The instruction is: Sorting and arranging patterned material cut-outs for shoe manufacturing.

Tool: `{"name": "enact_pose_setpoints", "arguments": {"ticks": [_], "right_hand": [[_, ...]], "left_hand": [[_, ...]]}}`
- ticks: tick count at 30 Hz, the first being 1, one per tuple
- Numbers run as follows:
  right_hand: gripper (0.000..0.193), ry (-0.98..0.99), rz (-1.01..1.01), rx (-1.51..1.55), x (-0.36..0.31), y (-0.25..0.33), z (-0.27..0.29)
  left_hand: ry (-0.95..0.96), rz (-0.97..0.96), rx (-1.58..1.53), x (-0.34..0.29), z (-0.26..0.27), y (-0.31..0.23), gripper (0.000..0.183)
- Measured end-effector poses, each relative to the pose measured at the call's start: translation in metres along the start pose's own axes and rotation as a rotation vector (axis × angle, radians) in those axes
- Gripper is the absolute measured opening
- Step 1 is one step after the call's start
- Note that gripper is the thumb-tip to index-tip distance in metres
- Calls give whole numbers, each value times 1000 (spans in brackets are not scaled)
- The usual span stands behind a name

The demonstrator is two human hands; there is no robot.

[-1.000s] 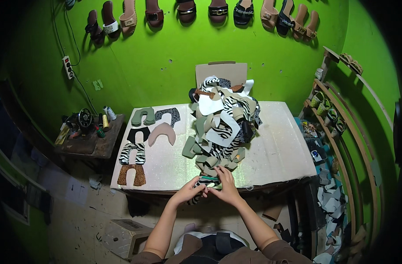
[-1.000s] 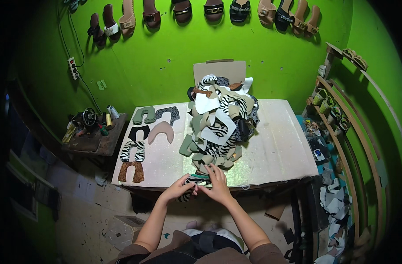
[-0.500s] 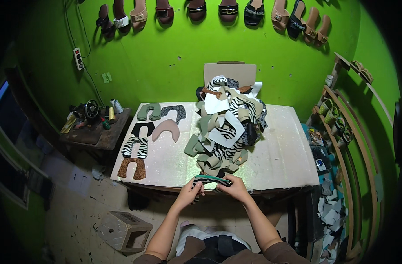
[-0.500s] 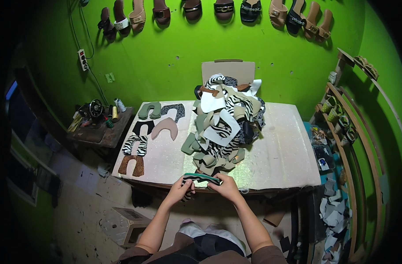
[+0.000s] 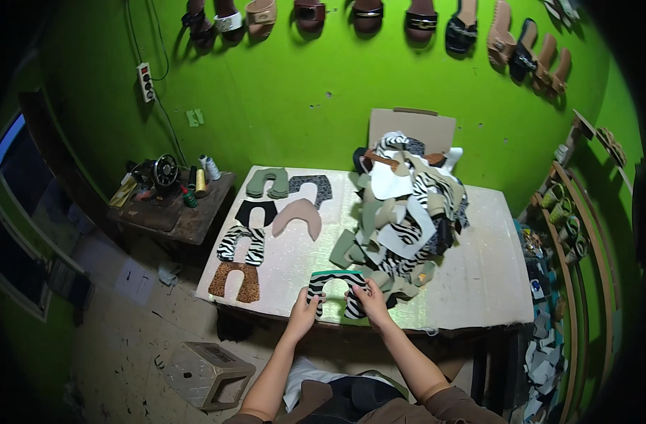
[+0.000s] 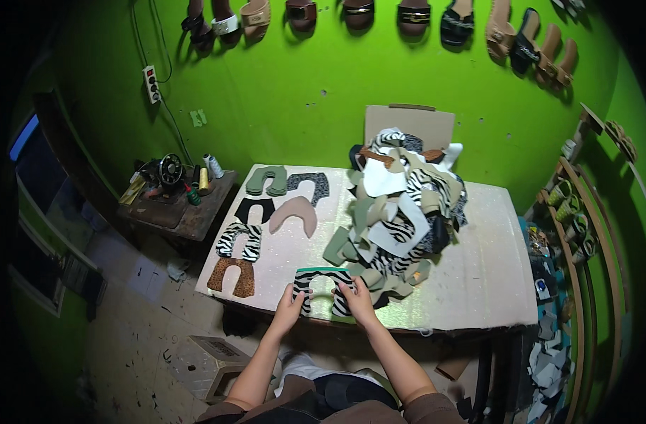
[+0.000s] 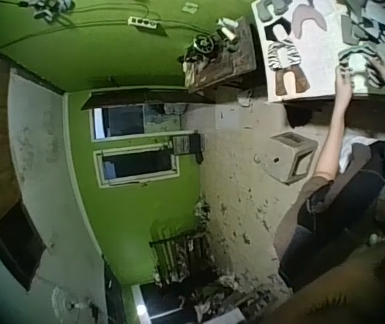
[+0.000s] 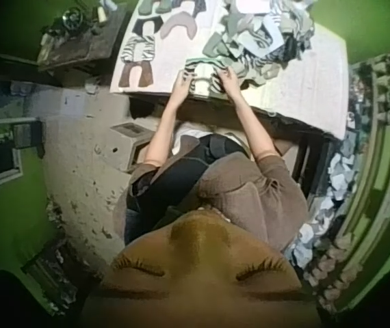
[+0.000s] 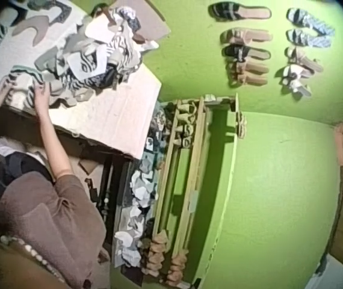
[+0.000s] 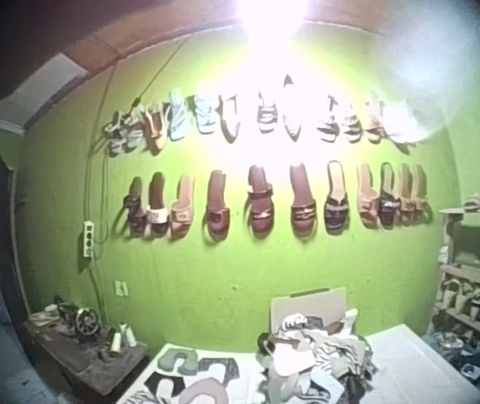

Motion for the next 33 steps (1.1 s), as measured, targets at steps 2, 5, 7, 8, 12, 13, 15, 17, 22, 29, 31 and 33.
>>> {"name": "enact_pose_setpoints", "arguments": {"ticks": [2, 5, 7, 8, 12, 13, 15, 17, 22, 29, 31, 33], "right_hand": [[20, 6, -28, 10, 24, -10, -21], [21, 40, -112, 68, 52, -17, -71], [22, 66, -153, 98, 74, -34, -107], [23, 85, -187, 18, 86, -48, -121], [32, 105, -232, -122, 119, -66, -182], [32, 96, -230, -114, 130, -67, -192], [35, 21, -232, -223, 143, -62, -212], [40, -18, -186, -254, 160, -71, -223], [53, -111, -65, -576, 183, -66, -236], [49, -179, -50, -738, 183, -64, -239], [51, -208, -46, -773, 182, -63, -235], [53, -203, -58, -908, 183, -57, -236]], "left_hand": [[-84, 19, 143, 15, 41, 9, 25], [-214, -36, 294, 39, 104, 10, 26], [-236, -10, 333, 55, 144, 12, 29], [-257, 52, 339, 61, 163, 16, 31], [-355, 147, 312, 87, 230, 9, 35], [-393, 141, 330, 99, 246, 15, 34], [-375, 146, 311, 118, 283, 25, 33], [-396, 207, 364, 134, 306, 30, 33], [-363, 125, 469, 162, 319, 18, 33], [-260, -19, 739, 177, 314, 12, 33], [-237, -23, 743, 180, 312, 13, 34], [-229, -25, 828, 181, 310, 8, 32]]}}
Point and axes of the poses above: each hand's wrist, its own x-axis towards the middle knuckle, its own z-axis out of the back of the hand, y = z × x, the point moved 10 cm from there along x, towards the middle knuckle, and after that the axes turned 9 degrees about -x, right-handed, at the moved point
